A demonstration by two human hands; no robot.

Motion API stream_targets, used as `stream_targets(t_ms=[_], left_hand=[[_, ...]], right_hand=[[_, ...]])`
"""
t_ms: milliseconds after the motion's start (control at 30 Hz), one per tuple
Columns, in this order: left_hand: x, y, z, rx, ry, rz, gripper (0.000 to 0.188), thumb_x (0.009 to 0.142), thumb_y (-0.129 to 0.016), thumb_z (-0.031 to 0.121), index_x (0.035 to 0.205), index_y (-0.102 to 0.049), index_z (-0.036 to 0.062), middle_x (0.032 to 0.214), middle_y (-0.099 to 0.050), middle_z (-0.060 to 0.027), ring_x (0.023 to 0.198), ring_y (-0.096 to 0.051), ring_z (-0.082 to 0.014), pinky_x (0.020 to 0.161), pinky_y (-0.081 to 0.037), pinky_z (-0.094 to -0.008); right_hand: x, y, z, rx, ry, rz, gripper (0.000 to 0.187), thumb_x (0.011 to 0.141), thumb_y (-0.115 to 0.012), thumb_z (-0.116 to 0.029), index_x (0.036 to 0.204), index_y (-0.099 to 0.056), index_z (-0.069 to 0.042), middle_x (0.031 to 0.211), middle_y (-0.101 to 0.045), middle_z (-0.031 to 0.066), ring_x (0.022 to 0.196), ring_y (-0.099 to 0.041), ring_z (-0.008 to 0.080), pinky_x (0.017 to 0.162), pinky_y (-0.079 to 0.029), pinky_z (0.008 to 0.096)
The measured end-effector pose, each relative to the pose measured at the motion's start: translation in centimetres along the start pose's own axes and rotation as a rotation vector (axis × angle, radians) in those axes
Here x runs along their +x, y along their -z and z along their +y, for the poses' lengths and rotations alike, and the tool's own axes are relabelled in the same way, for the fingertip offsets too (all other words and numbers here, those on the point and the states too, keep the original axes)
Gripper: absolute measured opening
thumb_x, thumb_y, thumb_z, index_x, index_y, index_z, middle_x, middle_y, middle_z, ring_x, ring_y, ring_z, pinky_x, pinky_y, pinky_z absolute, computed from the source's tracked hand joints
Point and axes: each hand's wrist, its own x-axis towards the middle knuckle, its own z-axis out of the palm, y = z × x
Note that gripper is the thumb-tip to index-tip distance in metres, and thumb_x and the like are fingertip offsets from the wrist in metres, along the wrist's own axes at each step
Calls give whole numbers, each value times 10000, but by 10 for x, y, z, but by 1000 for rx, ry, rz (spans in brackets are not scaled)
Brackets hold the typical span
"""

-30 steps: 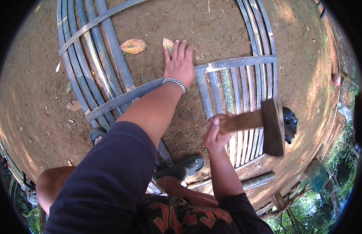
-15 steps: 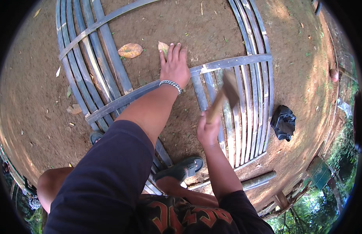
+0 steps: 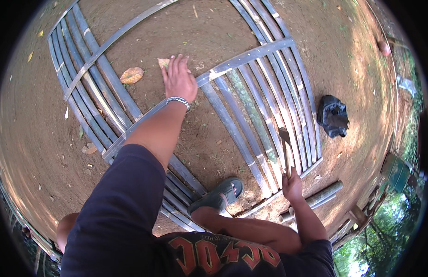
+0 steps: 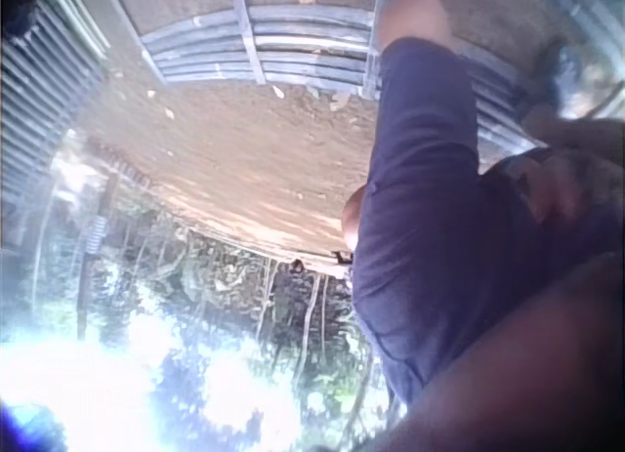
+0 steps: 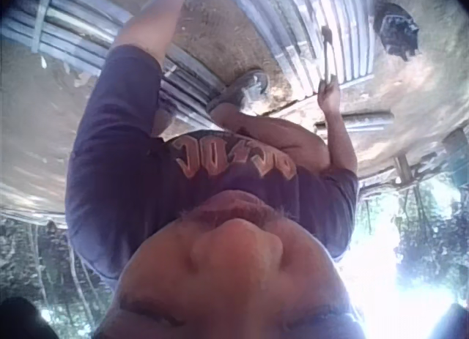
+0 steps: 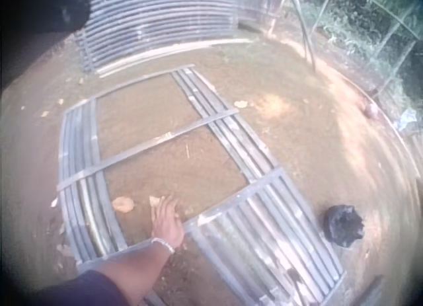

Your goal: The person assembles a bamboo structure by placing bamboo strips across a frame and securing them with a hammer. They repeatedly position strips and hammer them into place.

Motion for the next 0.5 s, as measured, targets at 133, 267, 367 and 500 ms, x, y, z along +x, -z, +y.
stream_targets(t_ms=[133,267,367,500], left_hand=[[-4,6,2,-4,-92,22,485,977,-512,135,1451,-449,54,1558,-426,-168,1531,-286,-348,1271,-132,-573],[-17,25,-6,150,-98,-13,516,990,-560,187,1466,-433,31,1570,-405,-201,1504,-308,-398,1254,-153,-591],[-17,51,-6,178,-192,-5,544,995,-573,222,1467,-427,-7,1557,-410,-245,1481,-329,-429,1234,-187,-591],[-4,88,47,366,-261,-110,583,988,-588,218,1485,-408,-27,1554,-414,-258,1477,-332,-441,1225,-219,-579]], right_hand=[[-69,-11,84,-110,-296,47,307,1010,-546,-210,1252,-533,-23,898,-677,303,902,-655,517,807,-496,559],[-96,-20,89,246,-471,224,315,989,-584,-214,1243,-551,-30,922,-678,292,929,-662,503,829,-507,547],[-96,-46,119,350,-591,342,312,974,-616,-231,1208,-565,-31,942,-682,292,936,-670,494,826,-513,551],[-96,-44,138,361,-686,348,323,980,-614,-270,1185,-559,-26,984,-683,322,980,-669,505,865,-504,562]])
